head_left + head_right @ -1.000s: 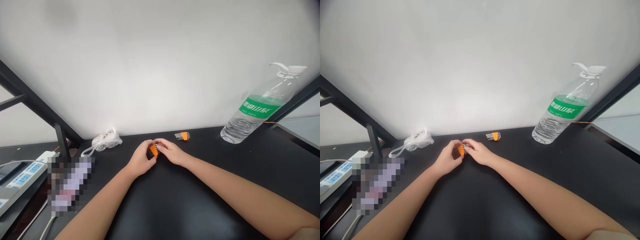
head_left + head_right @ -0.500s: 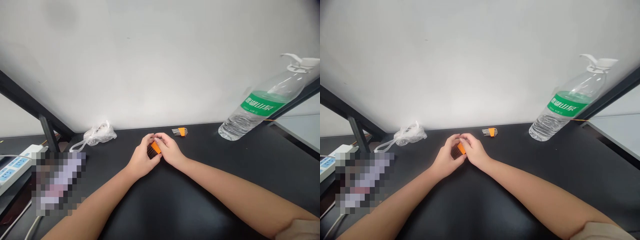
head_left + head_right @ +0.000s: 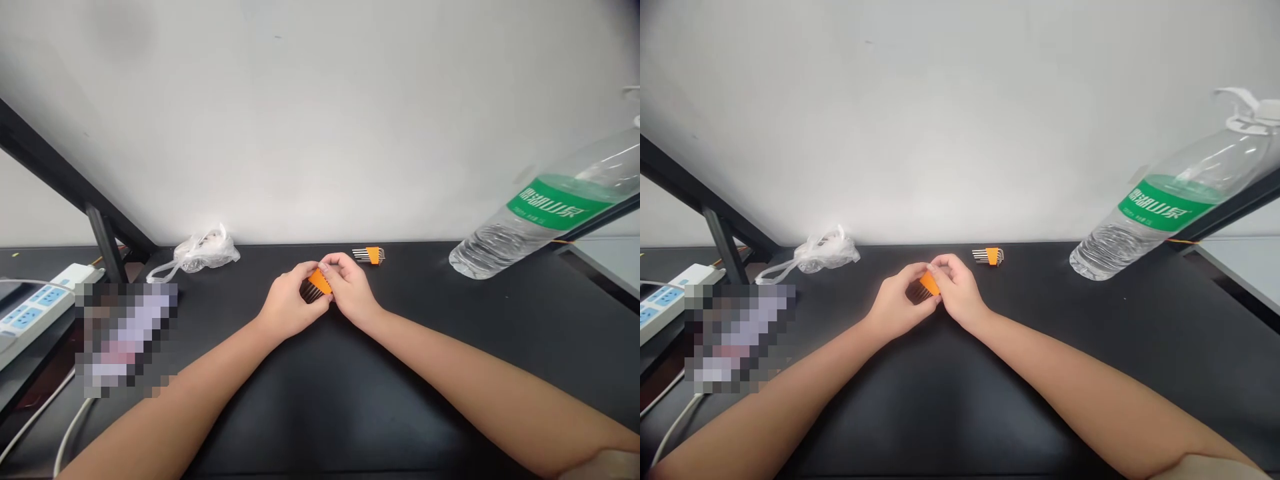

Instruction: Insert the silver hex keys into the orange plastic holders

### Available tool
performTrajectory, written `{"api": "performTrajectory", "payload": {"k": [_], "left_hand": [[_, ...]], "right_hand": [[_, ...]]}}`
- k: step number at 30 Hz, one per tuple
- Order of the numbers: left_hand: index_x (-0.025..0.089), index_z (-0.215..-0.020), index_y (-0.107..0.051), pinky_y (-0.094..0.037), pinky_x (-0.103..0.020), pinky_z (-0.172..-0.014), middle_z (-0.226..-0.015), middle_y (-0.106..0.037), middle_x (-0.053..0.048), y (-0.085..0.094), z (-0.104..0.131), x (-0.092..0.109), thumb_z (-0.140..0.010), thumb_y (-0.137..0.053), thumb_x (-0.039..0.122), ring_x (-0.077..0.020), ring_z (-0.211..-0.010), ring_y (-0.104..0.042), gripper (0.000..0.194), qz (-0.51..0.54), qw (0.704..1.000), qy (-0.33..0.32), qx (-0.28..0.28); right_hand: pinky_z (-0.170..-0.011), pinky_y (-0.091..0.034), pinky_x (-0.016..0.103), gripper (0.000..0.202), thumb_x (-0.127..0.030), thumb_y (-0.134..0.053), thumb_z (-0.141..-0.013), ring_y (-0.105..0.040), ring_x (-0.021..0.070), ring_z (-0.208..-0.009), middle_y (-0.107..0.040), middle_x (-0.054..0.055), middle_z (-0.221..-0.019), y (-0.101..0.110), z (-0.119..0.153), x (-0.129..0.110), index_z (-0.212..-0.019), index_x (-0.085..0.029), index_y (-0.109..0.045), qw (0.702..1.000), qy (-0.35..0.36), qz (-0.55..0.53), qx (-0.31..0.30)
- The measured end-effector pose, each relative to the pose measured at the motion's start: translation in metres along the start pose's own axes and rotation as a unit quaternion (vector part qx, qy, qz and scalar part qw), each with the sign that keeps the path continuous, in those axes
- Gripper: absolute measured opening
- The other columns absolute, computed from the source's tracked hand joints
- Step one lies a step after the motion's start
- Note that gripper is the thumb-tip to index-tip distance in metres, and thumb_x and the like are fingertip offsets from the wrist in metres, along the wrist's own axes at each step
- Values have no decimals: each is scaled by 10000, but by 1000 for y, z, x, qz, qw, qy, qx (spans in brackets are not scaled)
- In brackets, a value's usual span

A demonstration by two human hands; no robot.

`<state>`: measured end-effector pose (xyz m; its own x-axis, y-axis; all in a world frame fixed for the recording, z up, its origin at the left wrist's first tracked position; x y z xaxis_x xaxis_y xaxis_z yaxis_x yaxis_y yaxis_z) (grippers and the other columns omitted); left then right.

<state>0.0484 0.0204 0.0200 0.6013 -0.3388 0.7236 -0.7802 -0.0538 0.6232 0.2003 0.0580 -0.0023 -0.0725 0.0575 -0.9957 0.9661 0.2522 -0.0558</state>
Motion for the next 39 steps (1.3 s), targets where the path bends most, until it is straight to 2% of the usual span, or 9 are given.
{"api": "performTrajectory", "payload": {"k": [6, 11, 14, 17, 21, 25, 31, 36, 39], "left_hand": [[233, -1259, -656, -559, -369, -837, -1107, -763, -44, 1, -1, 3, -877, -726, 421, -233, -930, -707, 431, -50, 998, -11, -24], [212, -1016, -705, -509, -358, -799, -825, -724, -21, 3, -2, 3, -972, -605, 401, -192, -756, -652, 219, -82, 996, -32, -16], [210, -1079, -694, -503, -367, -855, -902, -739, -29, 2, -1, 6, -912, -695, 472, -208, -821, -665, 311, -81, 995, -46, -20], [214, -1136, -681, -500, -332, -777, -962, -745, -36, 1, 0, 7, -879, -727, 545, -211, -836, -668, 421, -65, 997, -11, -28], [207, -1006, -657, -449, -289, -657, -820, -693, -11, 0, 0, 6, -926, -663, 498, -176, -728, -623, 302, -73, 997, -2, -36], [210, -853, -574, -409, -275, -613, -728, -632, 14, -1, 0, 4, -901, -655, 416, -148, -649, -572, 227, -98, 994, -21, -36], [218, -769, -510, -398, -268, -599, -688, -614, 28, -3, 2, 0, -872, -651, 387, -133, -604, -549, 243, -93, 995, -11, -43], [223, -734, -468, -381, -273, -579, -676, -596, 21, -1, 1, -3, -850, -662, 426, -142, -590, -531, 304, -124, 991, -5, -45], [224, -729, -453, -376, -275, -577, -676, -594, 15, -1, 1, -3, -847, -657, 416, -148, -596, -535, 303, -135, 990, -8, -45]], "right_hand": [[-594, -455, 285, 402, -603, -670, -919, -552, 147, -675, -590, -19, -764, 3, -5, 6, -863, -234, -520, 1000, 4, -6, 4], [-472, -325, 250, 413, -607, -679, -911, -438, 119, -538, -511, -54, -658, -1, -4, 8, -857, -250, -476, 994, -45, -84, -44], [-528, -388, 262, 402, -585, -705, -901, -492, 127, -609, -545, -34, -715, 1, -3, 6, -838, -238, -511, 998, -16, -55, -4], [-537, -402, 268, 412, -586, -718, -888, -492, 129, -612, -538, -31, -714, 2, -5, 7, -818, -236, -515, 999, -16, -44, 4], [-438, -312, 244, 416, -581, -733, -879, -415, 107, -510, -494, -51, -658, 0, -6, 10, -825, -247, -492, 994, -56, -93, -25], [-421, -328, 235, 412, -560, -768, -857, -460, 110, -527, -531, -38, -688, 0, -5, 8, -821, -239, -511, 993, -62, -96, -7], [-409, -294, 231, 420, -551, -742, -888, -355, 89, -456, -439, -73, -575, 3, -8, 4, -807, -245, -466, 991, -44, -129, 8], [-406, -306, 242, 409, -620, -683, -907, -399, 104, -460, -468, -57, -584, 5, -12, 9, -841, -246, -532, 995, -58, -80, -5], [-404, -325, 255, 428, -646, -680, -894, -419, 114, -474, -483, -46, -612, 5, -12, 10, -834, -248, -536, 997, -58, -45, 10]]}}
Point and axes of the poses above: each hand's wrist, its own z-axis away from the middle knuckle, its own y-axis out of the back of the hand, x = y × z, the point moved 2 cm from there along -z, towards the middle knuckle
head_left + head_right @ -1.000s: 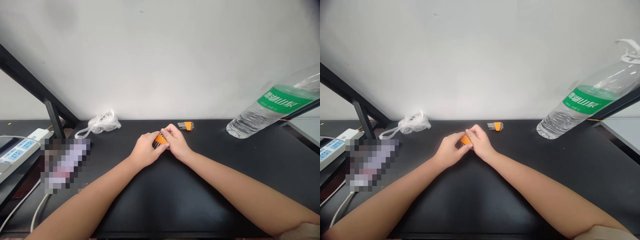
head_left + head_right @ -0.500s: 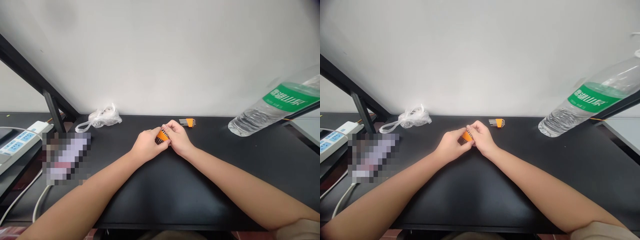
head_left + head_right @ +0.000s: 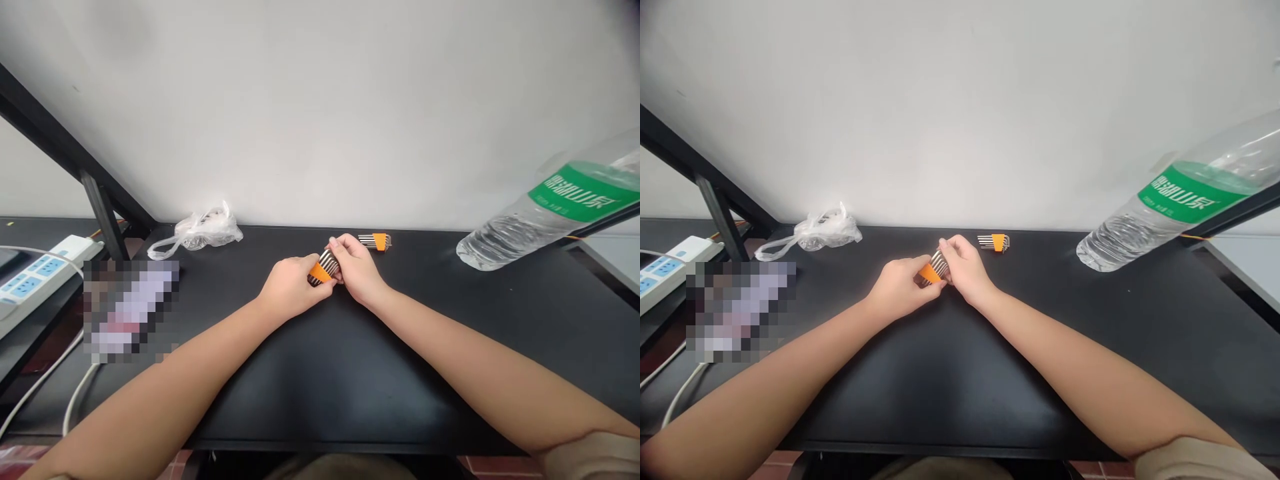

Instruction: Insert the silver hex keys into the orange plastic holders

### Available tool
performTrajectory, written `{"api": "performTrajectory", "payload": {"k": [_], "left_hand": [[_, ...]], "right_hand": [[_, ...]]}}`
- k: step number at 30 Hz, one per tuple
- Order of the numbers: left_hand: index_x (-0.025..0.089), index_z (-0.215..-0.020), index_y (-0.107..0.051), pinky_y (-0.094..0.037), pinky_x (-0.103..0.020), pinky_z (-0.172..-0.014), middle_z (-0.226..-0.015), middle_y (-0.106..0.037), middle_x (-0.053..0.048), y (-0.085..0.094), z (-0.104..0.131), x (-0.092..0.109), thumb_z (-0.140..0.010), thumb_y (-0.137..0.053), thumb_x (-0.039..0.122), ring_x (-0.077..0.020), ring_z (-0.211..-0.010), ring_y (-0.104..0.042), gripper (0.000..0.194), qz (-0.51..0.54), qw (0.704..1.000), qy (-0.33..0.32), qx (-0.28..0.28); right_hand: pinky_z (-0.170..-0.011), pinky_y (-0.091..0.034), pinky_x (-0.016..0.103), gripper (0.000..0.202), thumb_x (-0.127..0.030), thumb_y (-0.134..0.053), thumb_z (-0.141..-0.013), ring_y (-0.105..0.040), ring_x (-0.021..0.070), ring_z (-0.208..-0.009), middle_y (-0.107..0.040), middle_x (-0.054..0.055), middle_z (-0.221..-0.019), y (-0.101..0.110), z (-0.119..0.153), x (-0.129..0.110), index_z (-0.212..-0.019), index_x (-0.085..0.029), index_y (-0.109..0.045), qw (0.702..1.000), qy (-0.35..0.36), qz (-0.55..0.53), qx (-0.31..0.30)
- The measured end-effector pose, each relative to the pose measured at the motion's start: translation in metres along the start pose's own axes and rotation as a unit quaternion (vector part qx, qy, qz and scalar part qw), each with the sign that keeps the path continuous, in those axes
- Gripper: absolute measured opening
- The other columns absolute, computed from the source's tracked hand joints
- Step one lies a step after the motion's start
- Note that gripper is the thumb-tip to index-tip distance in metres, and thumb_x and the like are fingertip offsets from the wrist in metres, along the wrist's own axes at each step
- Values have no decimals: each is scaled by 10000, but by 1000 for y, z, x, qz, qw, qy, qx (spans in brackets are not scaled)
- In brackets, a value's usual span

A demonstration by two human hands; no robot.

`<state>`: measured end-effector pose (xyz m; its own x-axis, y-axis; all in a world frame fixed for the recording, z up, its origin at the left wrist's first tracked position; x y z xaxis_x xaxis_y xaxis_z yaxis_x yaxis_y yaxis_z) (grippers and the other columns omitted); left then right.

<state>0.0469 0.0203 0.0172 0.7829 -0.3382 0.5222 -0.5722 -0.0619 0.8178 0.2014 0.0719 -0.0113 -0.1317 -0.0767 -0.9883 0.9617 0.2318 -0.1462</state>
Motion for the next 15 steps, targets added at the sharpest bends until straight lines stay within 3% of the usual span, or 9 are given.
{"api": "performTrajectory", "payload": {"k": [4, 9, 15], "left_hand": [[226, -730, -450, -373, -281, -576, -666, -590, 13, -1, 0, 4, -845, -651, 423, -154, -597, -535, 304, -5, 1000, -5, -1], [227, -728, -480, -371, -282, -564, -665, -610, 21, 2, 2, 8, -832, -655, 414, -153, -585, -544, 276, -9, 1000, -2, -12], [240, -774, -631, -401, -297, -557, -628, -641, 4, 16, 4, -12, -785, -703, 468, -196, -592, -604, 240, -32, 998, 42, -38]], "right_hand": [[-415, -355, 266, 445, -619, -748, -848, -444, 121, -503, -507, -38, -651, -1, 2, -1, -808, -249, -505, 999, 28, 30, 32], [-385, -272, 241, 449, -592, -733, -876, -360, 96, -439, -450, -68, -592, 5, -3, -3, -814, -255, -443, 998, 38, -39, 34], [-371, -166, 207, 480, -588, -762, -850, -231, 58, -406, -380, -98, -555, 30, -20, -5, -805, -251, -422, 1000, -14, -15, 9]]}}
Point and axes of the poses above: each hand's wrist, its own z-axis away from the middle knuckle, its own y-axis out of the back of the hand, x = y × z, the point moved 2 cm from there along -z, towards the middle knuckle
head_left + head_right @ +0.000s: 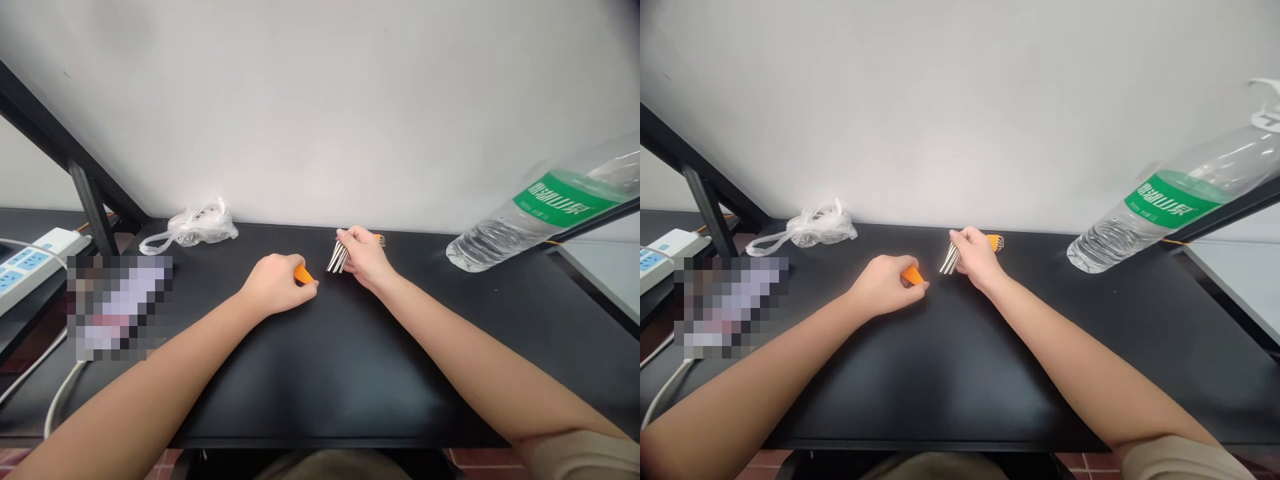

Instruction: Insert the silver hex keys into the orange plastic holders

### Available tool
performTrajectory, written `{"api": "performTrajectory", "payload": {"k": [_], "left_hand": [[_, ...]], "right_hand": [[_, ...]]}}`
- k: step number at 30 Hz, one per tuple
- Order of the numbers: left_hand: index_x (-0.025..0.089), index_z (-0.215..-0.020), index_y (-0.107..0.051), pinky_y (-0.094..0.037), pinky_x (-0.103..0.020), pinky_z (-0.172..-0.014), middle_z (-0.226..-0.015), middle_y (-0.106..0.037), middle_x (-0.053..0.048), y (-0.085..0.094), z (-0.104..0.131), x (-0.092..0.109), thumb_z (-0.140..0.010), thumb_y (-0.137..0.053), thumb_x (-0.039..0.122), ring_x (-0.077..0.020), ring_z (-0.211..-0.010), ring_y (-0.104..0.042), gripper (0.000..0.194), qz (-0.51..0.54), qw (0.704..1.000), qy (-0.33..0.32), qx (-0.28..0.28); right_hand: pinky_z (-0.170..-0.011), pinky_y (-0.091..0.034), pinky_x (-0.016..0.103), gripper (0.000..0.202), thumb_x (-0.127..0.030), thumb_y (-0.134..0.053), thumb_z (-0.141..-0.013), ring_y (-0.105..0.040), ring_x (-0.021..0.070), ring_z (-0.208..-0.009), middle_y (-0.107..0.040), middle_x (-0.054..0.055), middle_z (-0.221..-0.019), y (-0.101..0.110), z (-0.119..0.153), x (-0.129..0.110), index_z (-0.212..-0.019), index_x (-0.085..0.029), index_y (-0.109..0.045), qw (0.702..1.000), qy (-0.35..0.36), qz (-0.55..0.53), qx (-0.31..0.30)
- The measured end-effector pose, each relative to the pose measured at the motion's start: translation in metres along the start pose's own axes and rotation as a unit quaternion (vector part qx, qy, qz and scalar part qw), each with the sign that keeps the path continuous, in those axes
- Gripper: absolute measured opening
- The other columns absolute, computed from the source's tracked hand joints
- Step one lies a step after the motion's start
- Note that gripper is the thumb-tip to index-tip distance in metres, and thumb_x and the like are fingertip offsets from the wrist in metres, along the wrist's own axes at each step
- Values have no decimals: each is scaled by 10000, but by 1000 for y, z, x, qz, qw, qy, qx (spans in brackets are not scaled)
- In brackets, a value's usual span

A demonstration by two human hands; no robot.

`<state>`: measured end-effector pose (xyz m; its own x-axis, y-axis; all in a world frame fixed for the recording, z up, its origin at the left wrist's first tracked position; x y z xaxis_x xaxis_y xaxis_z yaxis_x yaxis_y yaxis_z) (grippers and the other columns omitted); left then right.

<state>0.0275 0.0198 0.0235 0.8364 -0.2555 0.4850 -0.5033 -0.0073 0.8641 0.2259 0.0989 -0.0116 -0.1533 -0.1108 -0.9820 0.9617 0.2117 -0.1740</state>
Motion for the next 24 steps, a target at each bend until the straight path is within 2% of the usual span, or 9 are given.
{"api": "performTrajectory", "payload": {"k": [4, 7, 10, 12, 19, 24], "left_hand": [[233, -822, -674, -430, -294, -580, -653, -672, -3, 7, -4, -12, -801, -691, 473, -199, -616, -632, 241, 3, 1000, 18, 11], [228, -859, -696, -450, -299, -600, -690, -693, -16, 6, -5, -14, -797, -693, 473, -210, -652, -651, 253, 6, 1000, 20, 16], [226, -909, -713, -462, -307, -614, -703, -699, -22, 3, -4, -15, -794, -693, 480, -223, -673, -661, 280, 15, 1000, 20, 15], [224, -918, -717, -463, -310, -614, -697, -696, -21, 1, -4, -16, -798, -687, 484, -224, -673, -660, 288, 23, 999, 25, 12], [221, -913, -717, -477, -320, -630, -732, -714, -27, -2, -4, -20, -780, -698, 491, -233, -708, -673, 301, 34, 999, 21, 15], [228, -930, -720, -474, -322, -634, -768, -727, -33, -3, -3, -21, -778, -695, 484, -239, -730, -677, 298, 33, 999, 23, 19]], "right_hand": [[-380, -160, 208, 461, -614, -733, -859, -199, 63, -412, -358, -103, -546, 4, 0, 2, -819, -253, -449, 989, -63, 95, -99], [-408, -244, 235, 431, -615, -667, -902, -301, 91, -439, -429, -71, -579, 2, 4, 0, -802, -248, -464, 967, -38, 215, -132], [-510, -356, 274, 378, -551, -610, -953, -465, 139, -564, -548, -27, -662, 0, 6, -6, -778, -236, -495, 919, 52, 360, -149], [-562, -375, 292, 336, -509, -573, -981, -511, 160, -626, -593, -14, -706, 2, 6, -10, -792, -237, -517, 885, 86, 426, -167], [-557, -310, 314, 269, -462, -516, -1025, -484, 177, -560, -566, -21, -618, 9, 5, -8, -841, -266, -528, 798, 106, 551, -221], [-588, -289, 325, 225, -419, -500, -1040, -492, 190, -581, -587, -2, -666, 9, 7, -5, -878, -276, -561, 736, 162, 614, -236]]}}
Point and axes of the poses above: each hand's wrist, its own z-axis away from the middle knuckle, its own y-axis out of the back of the hand, x = y × z, the point moved 2 cm from there along -z, towards the middle knuckle
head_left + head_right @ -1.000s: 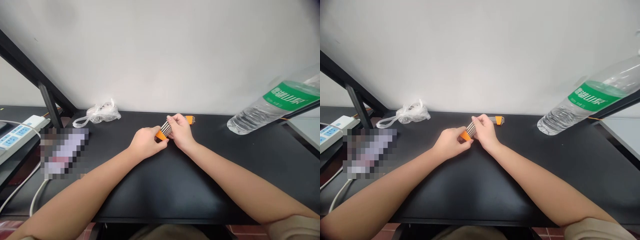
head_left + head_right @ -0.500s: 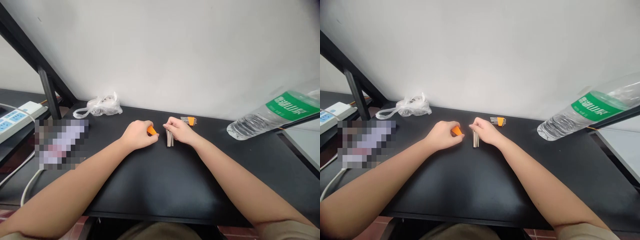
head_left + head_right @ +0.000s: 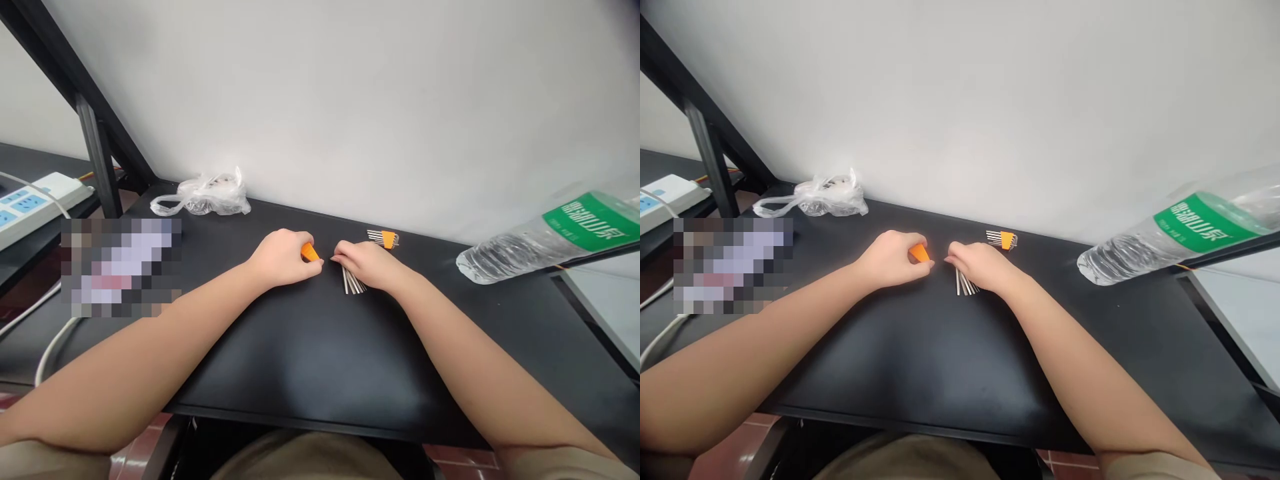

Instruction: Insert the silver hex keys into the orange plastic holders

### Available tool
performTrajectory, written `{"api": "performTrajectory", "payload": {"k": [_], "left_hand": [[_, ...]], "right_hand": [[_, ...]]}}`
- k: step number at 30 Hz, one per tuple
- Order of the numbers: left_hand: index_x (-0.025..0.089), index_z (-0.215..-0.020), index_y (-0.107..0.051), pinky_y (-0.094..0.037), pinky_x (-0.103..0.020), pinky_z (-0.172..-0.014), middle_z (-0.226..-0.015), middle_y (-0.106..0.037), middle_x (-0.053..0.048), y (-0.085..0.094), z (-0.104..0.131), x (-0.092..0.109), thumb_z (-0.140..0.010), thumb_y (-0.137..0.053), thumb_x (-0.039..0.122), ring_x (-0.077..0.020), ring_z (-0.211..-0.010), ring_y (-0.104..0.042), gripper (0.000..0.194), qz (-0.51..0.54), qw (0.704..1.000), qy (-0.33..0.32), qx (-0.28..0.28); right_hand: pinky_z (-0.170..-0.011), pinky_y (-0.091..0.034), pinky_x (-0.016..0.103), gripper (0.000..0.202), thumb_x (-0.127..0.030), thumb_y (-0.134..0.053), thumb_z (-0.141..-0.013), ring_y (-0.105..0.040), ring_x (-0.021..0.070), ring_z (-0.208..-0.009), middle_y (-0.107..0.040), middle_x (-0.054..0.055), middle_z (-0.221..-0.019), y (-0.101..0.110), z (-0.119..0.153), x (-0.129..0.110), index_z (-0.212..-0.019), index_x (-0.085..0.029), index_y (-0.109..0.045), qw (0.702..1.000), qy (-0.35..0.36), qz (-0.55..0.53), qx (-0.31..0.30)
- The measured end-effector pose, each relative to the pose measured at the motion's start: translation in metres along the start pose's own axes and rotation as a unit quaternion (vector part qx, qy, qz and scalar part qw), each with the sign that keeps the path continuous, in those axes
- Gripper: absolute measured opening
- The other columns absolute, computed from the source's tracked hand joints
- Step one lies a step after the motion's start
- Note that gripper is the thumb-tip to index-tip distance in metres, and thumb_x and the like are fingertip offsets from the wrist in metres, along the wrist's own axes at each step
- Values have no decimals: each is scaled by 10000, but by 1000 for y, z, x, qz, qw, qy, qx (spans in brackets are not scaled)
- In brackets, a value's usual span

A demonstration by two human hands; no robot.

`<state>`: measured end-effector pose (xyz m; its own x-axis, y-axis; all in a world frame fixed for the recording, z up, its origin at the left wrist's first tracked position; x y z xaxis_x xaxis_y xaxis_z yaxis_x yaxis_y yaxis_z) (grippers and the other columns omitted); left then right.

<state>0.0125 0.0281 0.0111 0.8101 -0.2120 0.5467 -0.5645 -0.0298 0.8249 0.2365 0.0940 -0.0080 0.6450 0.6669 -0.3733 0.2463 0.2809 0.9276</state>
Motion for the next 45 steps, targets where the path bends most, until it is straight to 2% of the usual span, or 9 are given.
{"api": "performTrajectory", "payload": {"k": [5, 9, 14, 22, 25, 32, 38, 42, 45], "left_hand": [[227, -902, -716, -460, -319, -607, -747, -719, -33, 2, 0, 0, -778, -700, 485, -236, -703, -670, 287, -1, 1000, 2, -6], [229, -912, -717, -460, -317, -607, -749, -718, -32, 2, 0, -1, -782, -699, 484, -233, -702, -668, 287, -5, 1000, -5, -5], [238, -905, -715, -461, -312, -611, -743, -715, -25, 2, -1, -2, -781, -704, 484, -228, -697, -666, 276, -9, 1000, -11, -3], [242, -906, -715, -452, -305, -596, -727, -714, -21, 2, -2, -2, -783, -702, 497, -226, -683, -665, 283, -14, 1000, -5, -9], [248, -906, -710, -438, -301, -583, -698, -704, -15, 1, -3, -2, -786, -701, 490, -224, -664, -658, 270, -18, 1000, -9, -11], [254, -897, -698, -429, -293, -576, -701, -695, -10, 1, -4, -3, -795, -688, 484, -217, -657, -650, 252, -27, 999, -24, -7], [255, -895, -697, -431, -293, -571, -688, -687, -5, 2, -3, -4, -797, -686, 475, -212, -644, -645, 241, -29, 999, -23, -7], [251, -907, -693, -437, -295, -588, -694, -684, -5, 1, -4, -3, -809, -666, 479, -210, -656, -646, 250, -34, 999, -26, -14], [246, -917, -691, -444, -299, -608, -710, -688, -7, 1, -5, -3, -816, -650, 489, -209, -676, -649, 267, -43, 999, -25, -22]], "right_hand": [[-643, -349, 342, 182, -396, -495, -1045, -583, 213, -712, -694, 42, -895, 0, 1, 8, -969, -268, -599, 998, 13, 53, 21], [-716, -418, 361, 191, -402, -495, -1041, -624, 237, -842, -672, 78, -1039, 2, 4, 17, -1018, -255, -614, 997, 10, 60, 46], [-784, -460, 376, 198, -391, -489, -1034, -624, 238, -899, -647, 77, -1013, 12, 8, 22, -1007, -244, -619, 997, -13, 9, 70], [-756, -494, 354, 181, -325, -566, -948, -645, 200, -820, -710, 41, -958, 22, 11, 36, -948, -245, -728, 991, -40, -120, 43], [-708, -498, 349, 165, -341, -612, -919, -649, 196, -763, -726, 29, -914, 15, 9, 40, -944, -255, -750, 982, -72, -153, 78], [-792, -515, 381, 163, -327, -636, -921, -668, 212, -840, -728, 52, -996, 5, 2, 37, -893, -257, -781, 975, -33, -135, 173], [-707, -495, 349, 149, -332, -647, -918, -564, 136, -658, -668, 54, -1095, 19, 8, 32, -982, -246, -750, 985, -35, -99, 135], [-726, -486, 329, 126, -280, -619, -918, -596, 158, -757, -639, 61, -1072, 25, 12, 25, -959, -238, -731, 997, 13, -56, 45], [-736, -475, 320, 120, -243, -595, -912, -610, 168, -802, -634, 60, -1034, 24, 10, 24, -915, -219, -713, 999, 13, -32, 30]]}}
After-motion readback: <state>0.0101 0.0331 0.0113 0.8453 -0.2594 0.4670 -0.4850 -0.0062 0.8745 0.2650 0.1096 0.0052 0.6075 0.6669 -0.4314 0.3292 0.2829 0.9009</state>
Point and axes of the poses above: each hand's wrist, its own z-axis away from the middle knuckle, its own y-axis out of the back of the hand, x = y × z, the point moved 2 cm from there along -z, towards the middle knuckle
